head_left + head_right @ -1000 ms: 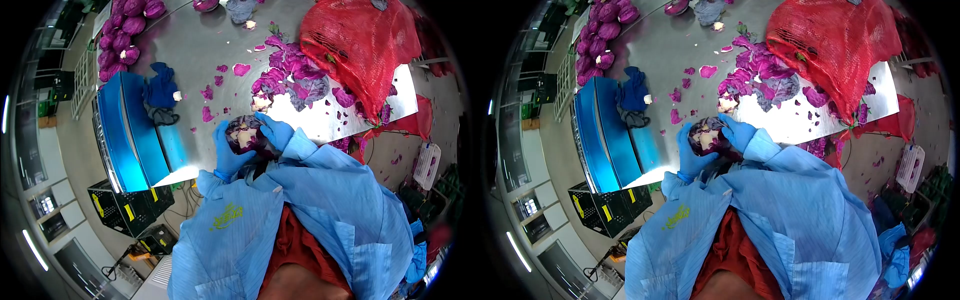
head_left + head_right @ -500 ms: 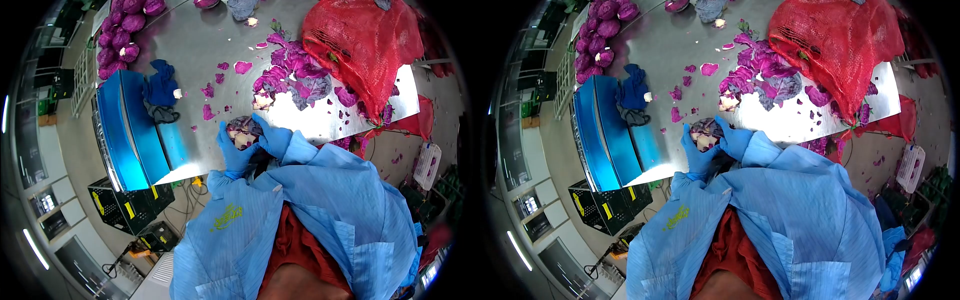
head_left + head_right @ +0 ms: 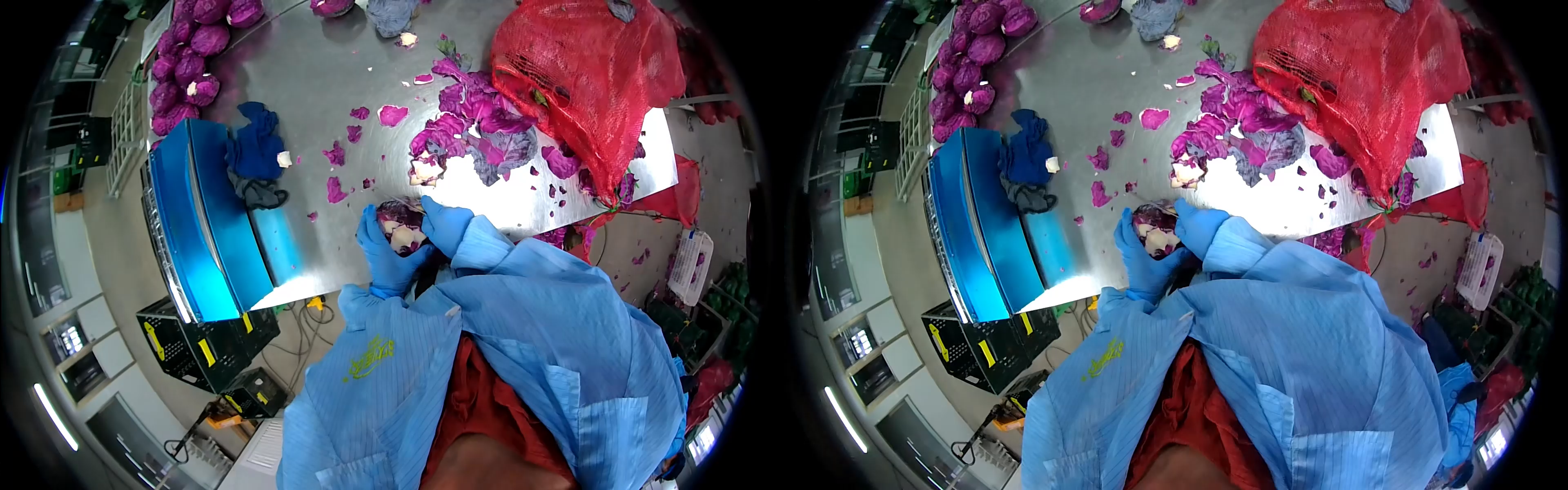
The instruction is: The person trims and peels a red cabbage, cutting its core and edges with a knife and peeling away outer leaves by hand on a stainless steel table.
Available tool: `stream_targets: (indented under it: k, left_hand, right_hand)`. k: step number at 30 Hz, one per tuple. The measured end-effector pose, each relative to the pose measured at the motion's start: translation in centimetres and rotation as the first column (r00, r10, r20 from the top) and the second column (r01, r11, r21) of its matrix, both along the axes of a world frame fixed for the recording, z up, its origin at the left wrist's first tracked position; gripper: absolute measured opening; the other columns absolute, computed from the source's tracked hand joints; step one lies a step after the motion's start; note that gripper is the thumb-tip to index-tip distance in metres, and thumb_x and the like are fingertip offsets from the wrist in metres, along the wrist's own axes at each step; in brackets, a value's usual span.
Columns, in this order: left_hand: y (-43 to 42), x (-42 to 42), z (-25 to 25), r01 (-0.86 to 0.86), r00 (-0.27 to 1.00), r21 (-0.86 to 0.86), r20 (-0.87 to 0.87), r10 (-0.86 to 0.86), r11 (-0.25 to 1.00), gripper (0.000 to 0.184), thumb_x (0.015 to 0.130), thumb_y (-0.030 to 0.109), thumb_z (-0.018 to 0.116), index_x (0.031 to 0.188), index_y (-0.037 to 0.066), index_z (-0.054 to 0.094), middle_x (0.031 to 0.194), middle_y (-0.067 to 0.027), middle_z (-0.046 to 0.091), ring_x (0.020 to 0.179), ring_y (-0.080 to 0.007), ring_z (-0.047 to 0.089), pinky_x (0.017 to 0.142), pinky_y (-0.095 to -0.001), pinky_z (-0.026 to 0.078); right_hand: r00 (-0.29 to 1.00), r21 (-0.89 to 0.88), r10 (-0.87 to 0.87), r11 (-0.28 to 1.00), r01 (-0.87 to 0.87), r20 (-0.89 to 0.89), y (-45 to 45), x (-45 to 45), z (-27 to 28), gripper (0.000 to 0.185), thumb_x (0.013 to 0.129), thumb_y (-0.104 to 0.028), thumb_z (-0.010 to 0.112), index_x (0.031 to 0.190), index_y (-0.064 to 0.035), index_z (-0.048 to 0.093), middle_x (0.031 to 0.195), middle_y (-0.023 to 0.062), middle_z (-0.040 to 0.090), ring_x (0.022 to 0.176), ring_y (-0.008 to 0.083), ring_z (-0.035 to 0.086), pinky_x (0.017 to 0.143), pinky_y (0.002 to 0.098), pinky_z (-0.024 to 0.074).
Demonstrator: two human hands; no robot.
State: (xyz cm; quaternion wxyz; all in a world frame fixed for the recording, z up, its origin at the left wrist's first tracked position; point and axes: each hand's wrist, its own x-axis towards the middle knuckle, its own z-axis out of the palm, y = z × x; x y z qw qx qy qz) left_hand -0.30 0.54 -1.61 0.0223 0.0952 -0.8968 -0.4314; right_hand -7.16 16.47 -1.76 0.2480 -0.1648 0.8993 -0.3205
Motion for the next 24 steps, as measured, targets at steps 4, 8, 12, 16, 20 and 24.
stream_targets:
  k: [4,8,12,16,20,24]
  left_hand:
    - [-0.6,0.2,-0.4,0.000,1.000,-0.016,-0.025,0.000,1.000,0.119,0.056,0.036,0.090,0.147,0.003,0.021,0.138,-0.0216,0.032,0.126,-0.0380,0.036,0.106,-0.0470,0.032]
    - [-1.1,1.5,-0.3,0.075,0.992,-0.009,-0.103,-0.075,0.997,0.118,0.055,0.034,0.091,0.147,0.004,0.024,0.137,-0.0197,0.033,0.126,-0.0358,0.038,0.107,-0.0450,0.034]
    - [-2.1,2.1,-1.4,0.097,0.988,0.103,-0.131,-0.083,0.990,0.118,0.052,0.032,0.091,0.147,0.006,0.026,0.140,-0.0182,0.032,0.129,-0.0350,0.037,0.110,-0.0444,0.031]
    - [-3.6,2.2,-1.0,0.152,0.985,0.200,-0.115,-0.131,0.968,0.118,0.050,0.029,0.090,0.147,0.007,0.028,0.140,-0.0179,0.032,0.130,-0.0348,0.036,0.112,-0.0438,0.029]
    - [-3.1,1.1,0.0,0.196,0.980,0.186,-0.074,-0.185,0.963,0.117,0.049,0.029,0.089,0.147,0.007,0.029,0.139,-0.0178,0.032,0.131,-0.0344,0.035,0.113,-0.0437,0.028]
    - [-3.8,0.9,0.2,0.213,0.977,0.185,-0.045,-0.208,0.959,0.118,0.051,0.031,0.090,0.148,0.007,0.027,0.137,-0.0184,0.032,0.131,-0.0341,0.035,0.112,-0.0442,0.028]
  right_hand:
    - [0.924,0.095,0.174,0.984,-0.150,-0.341,1.0,-0.8,-0.7,0.026,0.084,-0.020,0.057,0.101,-0.0001,0.057,0.081,0.0225,0.062,0.070,0.0359,0.064,0.064,0.0443,0.0518]
    - [0.989,0.025,-0.145,0.989,0.145,0.012,2.1,-3.5,-4.9,0.024,0.078,-0.012,0.057,0.100,-0.0020,0.057,0.105,0.0258,0.056,0.088,0.0421,0.061,0.076,0.0476,0.0509]
    - [0.907,0.168,0.157,0.981,-0.097,-0.390,4.4,-3.8,-5.1,0.037,0.077,-0.005,0.055,0.114,-0.0003,0.053,0.128,0.0285,0.050,0.096,0.0437,0.060,0.081,0.0439,0.0519]
    - [0.862,-0.051,-0.503,0.861,0.506,0.067,7.9,-8.1,-9.3,0.051,0.084,-0.023,0.062,0.126,-0.0013,0.045,0.114,0.0268,0.061,0.091,0.0424,0.064,0.080,0.0439,0.0527]
    - [0.960,-0.156,-0.257,0.949,0.273,0.114,6.1,-6.5,3.2,0.072,0.087,-0.046,0.063,0.140,-0.0053,0.037,0.109,0.0259,0.065,0.098,0.0384,0.066,0.085,0.0416,0.0510]
    - [0.995,-0.271,-0.014,0.962,0.040,0.095,2.6,-0.9,0.9,0.066,0.085,-0.047,0.064,0.136,-0.0084,0.048,0.111,0.0229,0.065,0.098,0.0376,0.065,0.086,0.0417,0.0503]
